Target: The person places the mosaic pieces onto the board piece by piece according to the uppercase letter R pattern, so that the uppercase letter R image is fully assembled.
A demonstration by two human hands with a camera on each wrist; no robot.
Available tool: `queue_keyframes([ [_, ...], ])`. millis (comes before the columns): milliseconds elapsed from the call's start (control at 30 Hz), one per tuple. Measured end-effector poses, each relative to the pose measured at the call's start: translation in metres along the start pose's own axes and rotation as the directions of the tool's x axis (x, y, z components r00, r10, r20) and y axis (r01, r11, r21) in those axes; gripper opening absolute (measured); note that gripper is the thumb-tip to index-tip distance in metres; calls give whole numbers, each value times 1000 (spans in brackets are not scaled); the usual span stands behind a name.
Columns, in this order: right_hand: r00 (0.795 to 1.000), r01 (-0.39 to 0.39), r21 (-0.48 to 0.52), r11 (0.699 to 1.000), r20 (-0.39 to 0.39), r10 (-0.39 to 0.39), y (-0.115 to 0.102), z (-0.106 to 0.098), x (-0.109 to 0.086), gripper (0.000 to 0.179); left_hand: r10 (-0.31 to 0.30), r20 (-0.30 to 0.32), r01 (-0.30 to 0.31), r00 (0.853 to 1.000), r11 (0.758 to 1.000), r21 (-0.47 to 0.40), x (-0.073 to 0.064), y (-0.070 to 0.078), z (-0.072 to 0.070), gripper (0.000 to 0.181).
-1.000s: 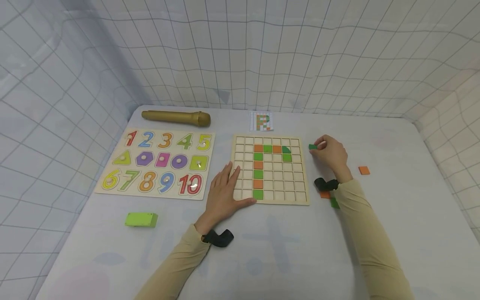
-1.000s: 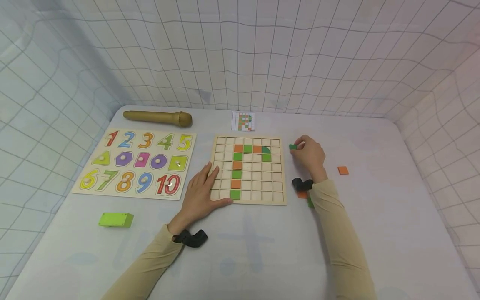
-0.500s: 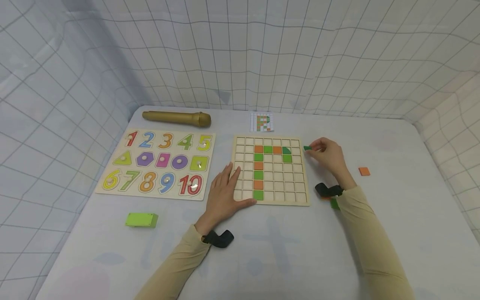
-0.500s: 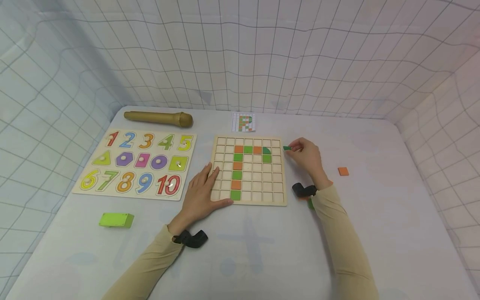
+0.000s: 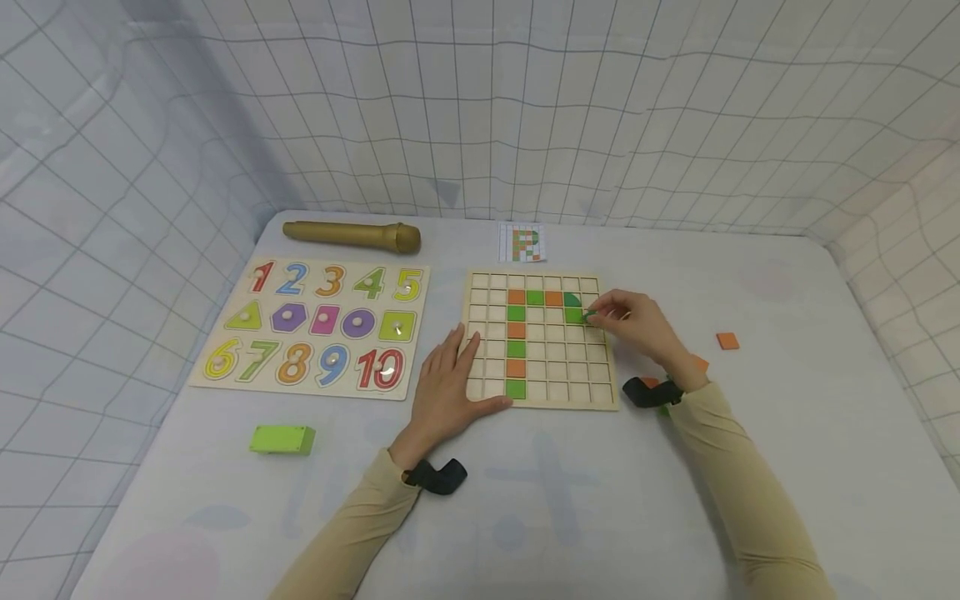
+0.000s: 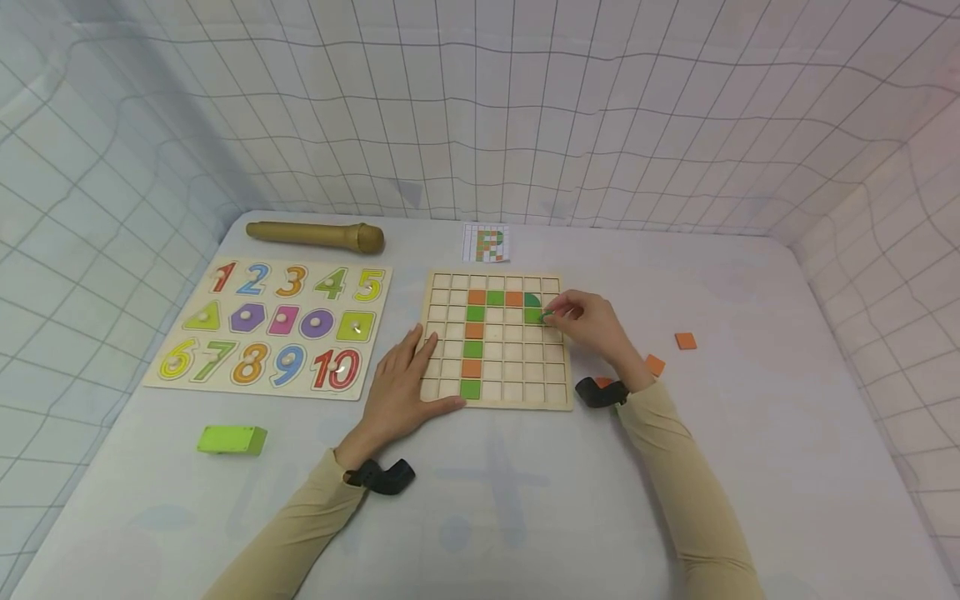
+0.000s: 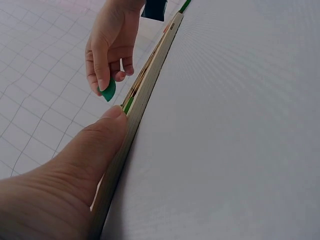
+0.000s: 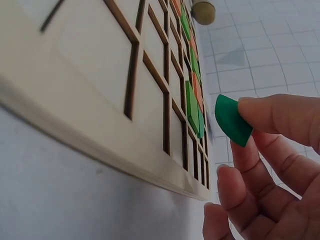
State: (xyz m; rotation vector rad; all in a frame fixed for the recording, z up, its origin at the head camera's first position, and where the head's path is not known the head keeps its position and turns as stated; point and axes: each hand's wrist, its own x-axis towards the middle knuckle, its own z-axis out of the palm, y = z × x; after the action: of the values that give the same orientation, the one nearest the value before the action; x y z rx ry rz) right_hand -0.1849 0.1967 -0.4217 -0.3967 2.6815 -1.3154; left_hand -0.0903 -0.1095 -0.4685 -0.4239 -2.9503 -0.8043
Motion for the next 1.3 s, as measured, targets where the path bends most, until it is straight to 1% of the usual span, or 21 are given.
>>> queue_keyframes([
  [100,998,5,-3,1000,55,-5,-1,2,1,18,-3,3,3,1000,1000,-1,0,1,0,105],
  [200,995,28,-3,1000,101,-28,-1,3,2,14,-1,3,1,1000,1000,2,0,1,-1,105],
  [333,988,71,-18,997,138,-68,-1,6,4,13,1,-1,-1,1000,1000,6,0,1,-1,106],
  [400,986,78,-33,996,150,-72,-1,6,5,13,3,-2,-3,1000,1000,7,0,0,-1,105],
  [533,986,65,-63,996,157,-54,-3,8,7,12,9,-6,-9,1000,1000,3,0,0,0,106],
  [700,988,27,-87,996,156,-13,-6,11,10,11,7,-8,-7,1000,1000,-1,0,0,-1,105],
  [933,987,-21,-86,996,160,35,-7,12,14,10,9,-11,-10,1000,1000,-3,0,0,-1,105],
  [1133,986,-19,-96,995,162,35,-8,14,15,10,8,-8,-8,1000,1000,1,-1,-1,1,105],
  [1300,987,13,-103,995,160,3,-8,15,15,8,11,-12,-11,1000,1000,-3,-1,0,1,105],
])
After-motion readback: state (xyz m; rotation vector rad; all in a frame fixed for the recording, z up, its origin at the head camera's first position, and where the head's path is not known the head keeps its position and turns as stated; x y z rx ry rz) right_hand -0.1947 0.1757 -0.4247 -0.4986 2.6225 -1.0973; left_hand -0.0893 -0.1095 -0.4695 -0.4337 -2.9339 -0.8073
